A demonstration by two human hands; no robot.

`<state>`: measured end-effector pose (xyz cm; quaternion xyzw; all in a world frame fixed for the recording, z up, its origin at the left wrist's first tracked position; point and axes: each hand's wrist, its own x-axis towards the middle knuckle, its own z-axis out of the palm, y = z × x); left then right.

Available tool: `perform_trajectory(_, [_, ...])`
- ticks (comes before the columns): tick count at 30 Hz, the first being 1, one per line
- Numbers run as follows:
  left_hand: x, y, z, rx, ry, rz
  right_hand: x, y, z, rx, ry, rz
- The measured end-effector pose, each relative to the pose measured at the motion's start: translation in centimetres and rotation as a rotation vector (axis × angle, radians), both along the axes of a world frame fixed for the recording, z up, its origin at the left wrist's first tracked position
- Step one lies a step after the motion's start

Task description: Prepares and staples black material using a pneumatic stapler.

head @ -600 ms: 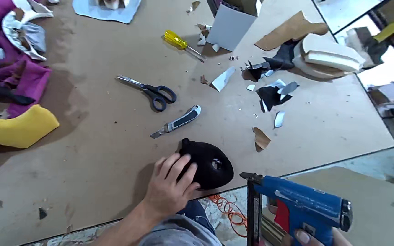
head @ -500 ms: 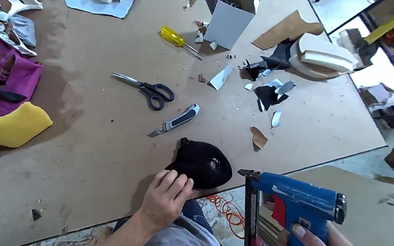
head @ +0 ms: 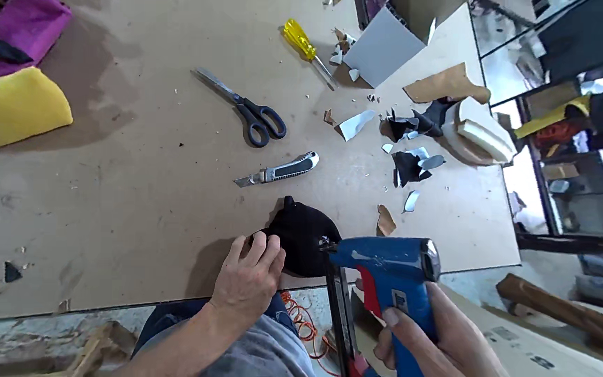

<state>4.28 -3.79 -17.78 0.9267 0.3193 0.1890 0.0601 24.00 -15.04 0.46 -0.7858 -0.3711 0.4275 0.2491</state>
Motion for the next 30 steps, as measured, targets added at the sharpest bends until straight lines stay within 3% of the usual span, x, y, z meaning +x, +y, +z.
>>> perform_trajectory(3, [0.0,-0.3,0.6,-0.039,-0.159,0.0,0.7,2.2,0.0,-0.059,0.024,0.06])
perform_trajectory(6, [0.1,2.5,2.5,-0.198,-0.267,-0.261,1.0,2.1,-0.3,-0.04,0.0,0.062])
perform_trajectory(10, [4.9,8.9,4.7,-0.401,-0.021,-0.68,0.0,-0.5,0.0,0.037,-0.081,-0.01])
perform_trajectory(14, [9.7,9.5,4.0,-0.369,0.398,-0.82,-0.5,-4.4,0.1,0.001,-0.296,-0.022])
perform_trajectory(16, [9.2,8.9,4.2,-0.363,0.397,-0.684,0.0,-5.6,0.5,-0.052,-0.4,0.067])
perform_trajectory(20, [1.7,8.0,5.1,-0.516,0.352,-0.128,0.4,-5.3,1.6,0.042,-0.665,0.381])
perform_trajectory(23, [-4.6,8.5,5.9,-0.643,0.36,0.168,3.8,-2.6,-3.6,0.325,-0.966,0.593])
perform_trajectory(25, [-7.4,8.2,6.0,-0.491,0.261,0.228,6.5,-0.3,-8.4,0.497,-1.018,0.703])
perform_trajectory(27, [-9.1,8.5,5.8,-0.143,0.133,0.024,8.8,1.5,-11.9,0.586,-1.0,0.791])
perform_trajectory(30, [-9.3,12.0,5.4,-0.048,0.194,-0.647,10.5,1.9,-14.9,0.64,-0.956,0.761])
